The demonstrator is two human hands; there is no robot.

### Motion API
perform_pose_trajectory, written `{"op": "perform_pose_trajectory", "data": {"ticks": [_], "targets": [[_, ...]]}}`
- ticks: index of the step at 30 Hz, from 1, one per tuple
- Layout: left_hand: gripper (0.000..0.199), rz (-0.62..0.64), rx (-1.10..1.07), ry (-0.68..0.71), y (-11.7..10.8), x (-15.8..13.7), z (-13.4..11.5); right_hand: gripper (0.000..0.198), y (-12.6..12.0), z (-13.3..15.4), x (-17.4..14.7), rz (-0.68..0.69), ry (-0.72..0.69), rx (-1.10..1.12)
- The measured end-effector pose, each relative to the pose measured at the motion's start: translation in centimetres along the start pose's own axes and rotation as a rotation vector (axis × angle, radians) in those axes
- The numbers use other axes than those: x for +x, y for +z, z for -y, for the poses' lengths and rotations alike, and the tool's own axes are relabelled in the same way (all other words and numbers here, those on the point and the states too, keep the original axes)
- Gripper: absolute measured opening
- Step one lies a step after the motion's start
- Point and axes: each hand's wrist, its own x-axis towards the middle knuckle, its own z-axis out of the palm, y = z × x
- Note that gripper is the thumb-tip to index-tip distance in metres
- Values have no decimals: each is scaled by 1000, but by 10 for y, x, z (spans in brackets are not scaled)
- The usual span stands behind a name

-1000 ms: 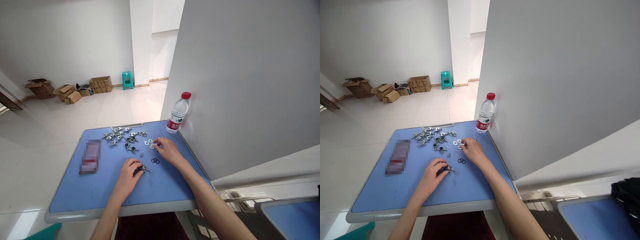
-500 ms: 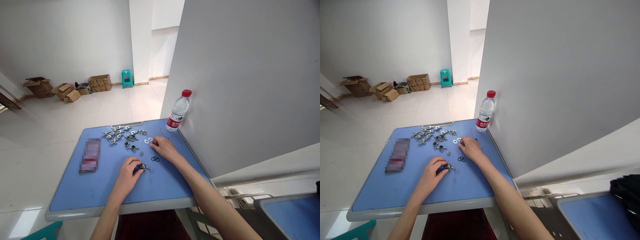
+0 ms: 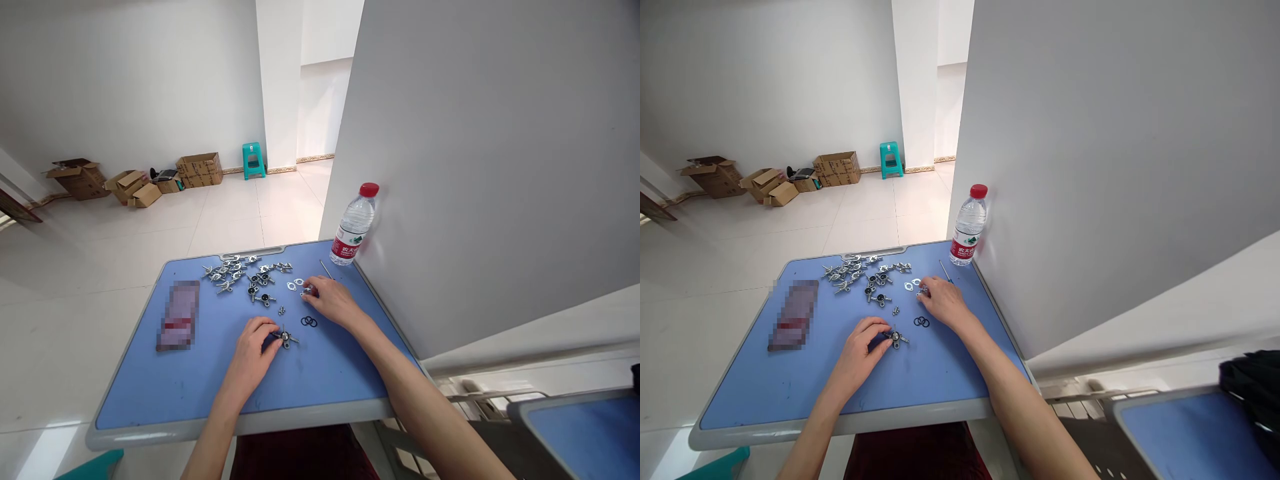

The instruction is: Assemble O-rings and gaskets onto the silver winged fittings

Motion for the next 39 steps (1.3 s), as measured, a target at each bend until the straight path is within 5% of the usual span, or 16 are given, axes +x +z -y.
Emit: {"op": "perform_pose_trajectory", "data": {"ticks": [17,22,28,33,39], "targets": [[17,-56,-42,2,-1,-1,2,11,-8,2,-5,-41,-2,142],[20,-223,-97,25,-6,-1,-3,20,-12,21,-23,84,-77,748],[25,-143,-193,41,-8,1,-12,29,6,45,-38,205,-163,1035],[30,-66,-362,-11,-10,3,-10,26,9,43,-42,212,-223,946],[36,44,-598,-176,-11,2,-1,23,14,33,-46,-240,-744,275]]}}
